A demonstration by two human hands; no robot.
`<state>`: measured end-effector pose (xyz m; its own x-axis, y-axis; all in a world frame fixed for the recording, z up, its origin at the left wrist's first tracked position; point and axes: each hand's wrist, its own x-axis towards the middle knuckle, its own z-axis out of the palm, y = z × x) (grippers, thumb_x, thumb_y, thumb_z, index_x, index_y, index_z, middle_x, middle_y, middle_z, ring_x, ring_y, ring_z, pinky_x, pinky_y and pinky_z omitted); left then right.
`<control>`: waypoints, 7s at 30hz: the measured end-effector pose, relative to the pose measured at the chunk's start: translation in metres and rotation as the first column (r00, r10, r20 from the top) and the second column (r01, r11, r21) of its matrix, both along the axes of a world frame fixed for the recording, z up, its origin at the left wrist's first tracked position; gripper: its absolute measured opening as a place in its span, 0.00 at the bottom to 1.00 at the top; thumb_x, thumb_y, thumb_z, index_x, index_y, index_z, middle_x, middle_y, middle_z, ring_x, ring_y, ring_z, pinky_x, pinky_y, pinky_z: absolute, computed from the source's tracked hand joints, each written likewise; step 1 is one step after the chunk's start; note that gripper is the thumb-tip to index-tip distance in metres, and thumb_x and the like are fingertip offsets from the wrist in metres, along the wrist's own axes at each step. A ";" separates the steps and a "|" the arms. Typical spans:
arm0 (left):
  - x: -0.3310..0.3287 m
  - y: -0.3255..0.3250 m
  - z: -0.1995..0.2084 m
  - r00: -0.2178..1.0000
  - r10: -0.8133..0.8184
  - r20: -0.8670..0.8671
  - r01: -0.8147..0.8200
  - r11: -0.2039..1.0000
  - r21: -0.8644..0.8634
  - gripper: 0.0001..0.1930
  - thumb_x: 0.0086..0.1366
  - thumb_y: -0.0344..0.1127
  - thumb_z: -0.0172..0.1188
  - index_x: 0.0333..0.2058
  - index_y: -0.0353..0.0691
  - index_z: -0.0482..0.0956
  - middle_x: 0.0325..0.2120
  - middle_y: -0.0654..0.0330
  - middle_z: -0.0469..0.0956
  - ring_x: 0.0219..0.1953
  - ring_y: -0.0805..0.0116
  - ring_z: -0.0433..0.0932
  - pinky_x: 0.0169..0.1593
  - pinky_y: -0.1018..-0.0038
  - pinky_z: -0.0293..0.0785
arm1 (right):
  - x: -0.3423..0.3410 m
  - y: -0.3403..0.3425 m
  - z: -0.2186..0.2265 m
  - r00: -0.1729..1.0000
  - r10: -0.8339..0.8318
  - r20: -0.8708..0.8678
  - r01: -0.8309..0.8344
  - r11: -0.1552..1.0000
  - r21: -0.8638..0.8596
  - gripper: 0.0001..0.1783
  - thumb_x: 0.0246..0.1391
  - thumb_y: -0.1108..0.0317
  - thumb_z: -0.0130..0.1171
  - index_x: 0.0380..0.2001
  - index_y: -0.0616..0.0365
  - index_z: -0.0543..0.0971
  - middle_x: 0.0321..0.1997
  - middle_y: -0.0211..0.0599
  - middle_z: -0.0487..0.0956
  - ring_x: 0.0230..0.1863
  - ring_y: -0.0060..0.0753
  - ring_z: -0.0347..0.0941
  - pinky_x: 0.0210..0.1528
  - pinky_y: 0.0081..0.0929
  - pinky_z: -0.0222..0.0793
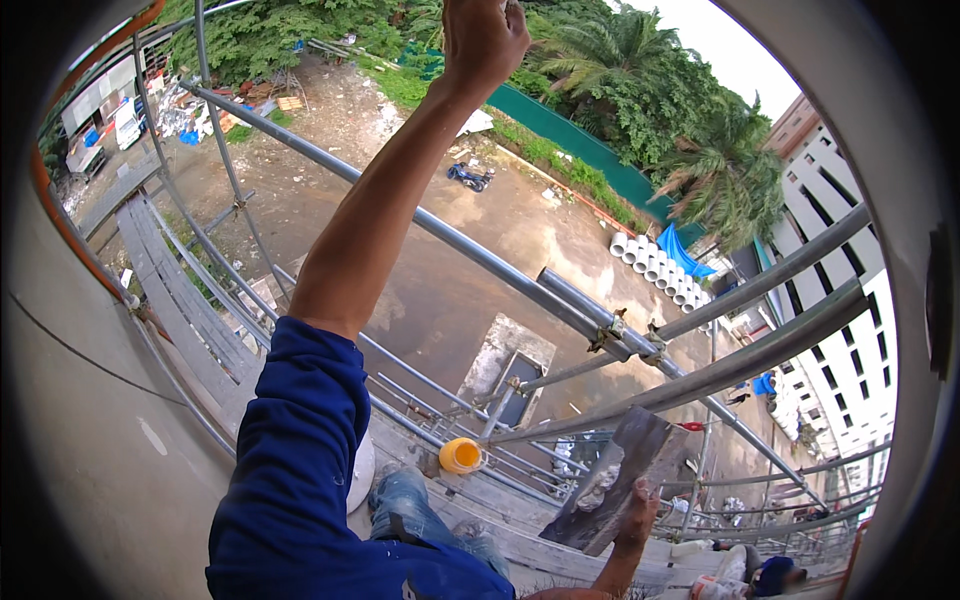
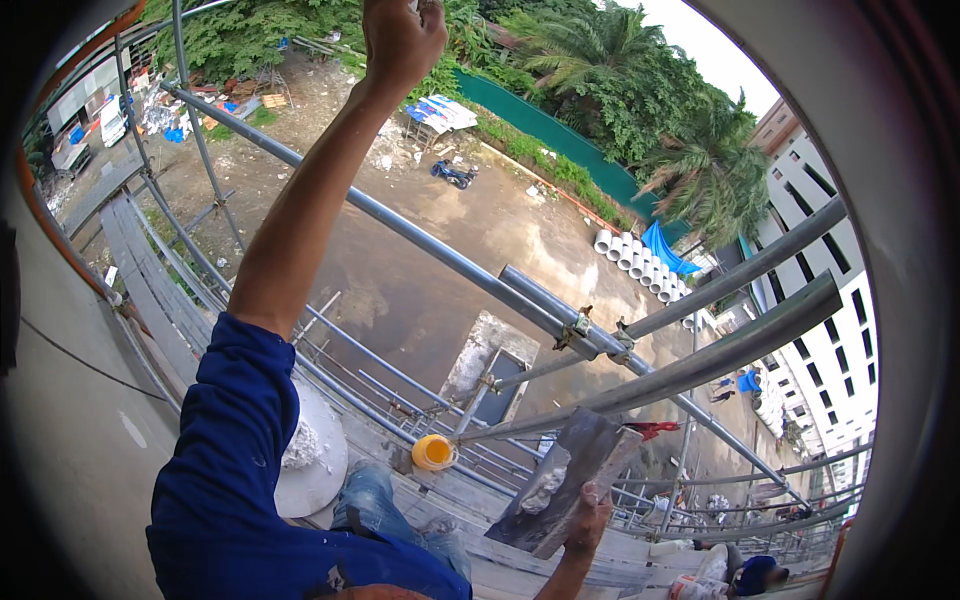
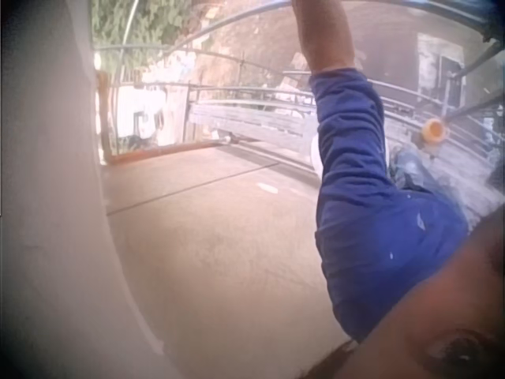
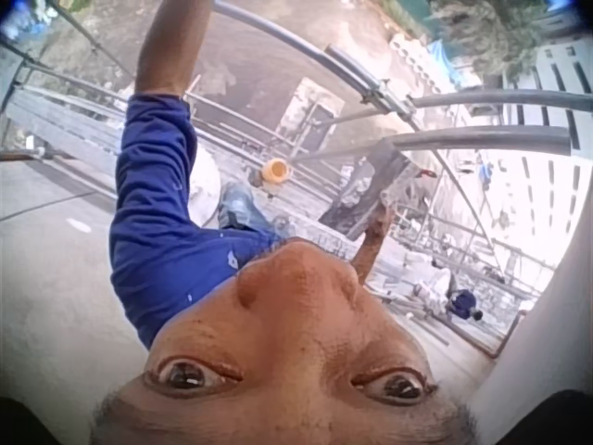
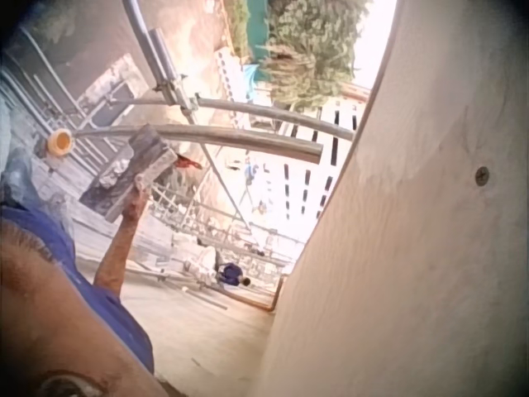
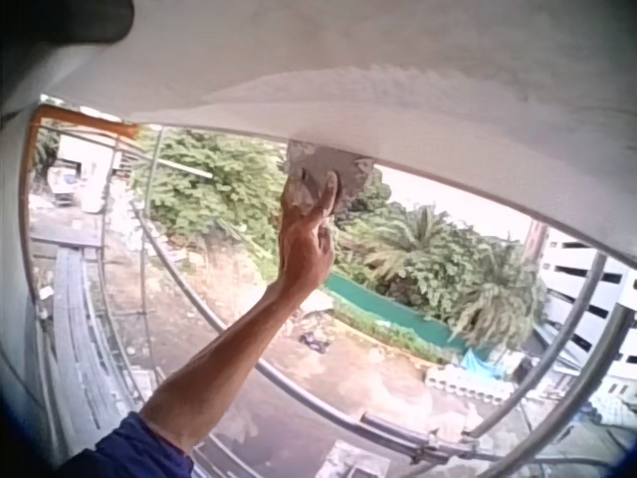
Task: The person scoops white plaster from a circular board using a trowel and applies it to a vertical wall surface. They repeatedly smooth the material with the trowel, working on different sections of the wall while standing on scaffolding.
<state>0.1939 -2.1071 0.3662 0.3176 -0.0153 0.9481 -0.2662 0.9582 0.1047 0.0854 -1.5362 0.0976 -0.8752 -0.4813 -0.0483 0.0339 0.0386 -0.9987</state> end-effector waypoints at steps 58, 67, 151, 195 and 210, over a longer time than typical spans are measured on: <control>0.159 0.308 -0.210 0.105 -0.760 0.641 0.444 0.613 0.654 0.30 0.60 0.26 0.61 0.57 0.69 0.76 0.65 0.57 0.65 0.58 0.53 0.73 0.56 0.59 0.73 | 0.064 -0.100 0.039 0.630 0.425 0.650 -0.196 0.897 -0.396 0.23 0.64 0.60 0.52 0.57 0.63 0.71 0.50 0.40 0.79 0.48 0.34 0.78 0.53 0.33 0.74; 0.190 0.380 -0.208 0.358 -0.546 -0.758 0.473 -0.594 0.651 0.08 0.74 0.36 0.50 0.48 0.43 0.67 0.38 0.58 0.74 0.31 0.69 0.75 0.25 0.70 0.71 | 0.062 -0.102 0.057 0.955 -0.296 0.005 0.271 0.867 -0.419 0.23 0.71 0.50 0.42 0.46 0.62 0.74 0.42 0.33 0.75 0.43 0.22 0.69 0.49 0.19 0.62; -0.116 0.212 0.030 0.967 0.106 0.233 -0.058 0.977 -0.204 0.34 0.60 0.21 0.55 0.67 0.42 0.63 0.69 0.33 0.46 0.73 0.43 0.45 0.71 0.63 0.50 | 0.069 0.066 -0.065 0.823 0.225 0.522 0.017 0.908 -0.418 0.28 0.64 0.64 0.51 0.63 0.66 0.61 0.56 0.43 0.72 0.54 0.34 0.70 0.58 0.32 0.65; -0.042 0.241 0.100 0.572 0.560 0.600 -0.008 0.735 -0.678 0.32 0.50 0.21 0.63 0.53 0.62 0.81 0.67 0.56 0.63 0.54 0.54 0.72 0.58 0.60 0.64 | 0.079 0.090 -0.076 0.804 0.142 0.577 0.108 0.920 -0.376 0.26 0.64 0.63 0.52 0.60 0.67 0.65 0.54 0.43 0.74 0.51 0.33 0.72 0.55 0.30 0.68; 0.015 0.221 0.103 0.464 0.621 0.631 -0.008 0.716 -0.698 0.37 0.55 0.19 0.57 0.58 0.70 0.76 0.63 0.60 0.66 0.54 0.60 0.71 0.58 0.61 0.62 | 0.083 0.080 -0.088 0.766 0.175 0.619 0.120 0.907 -0.405 0.26 0.64 0.64 0.51 0.61 0.67 0.64 0.54 0.43 0.74 0.53 0.34 0.72 0.56 0.31 0.68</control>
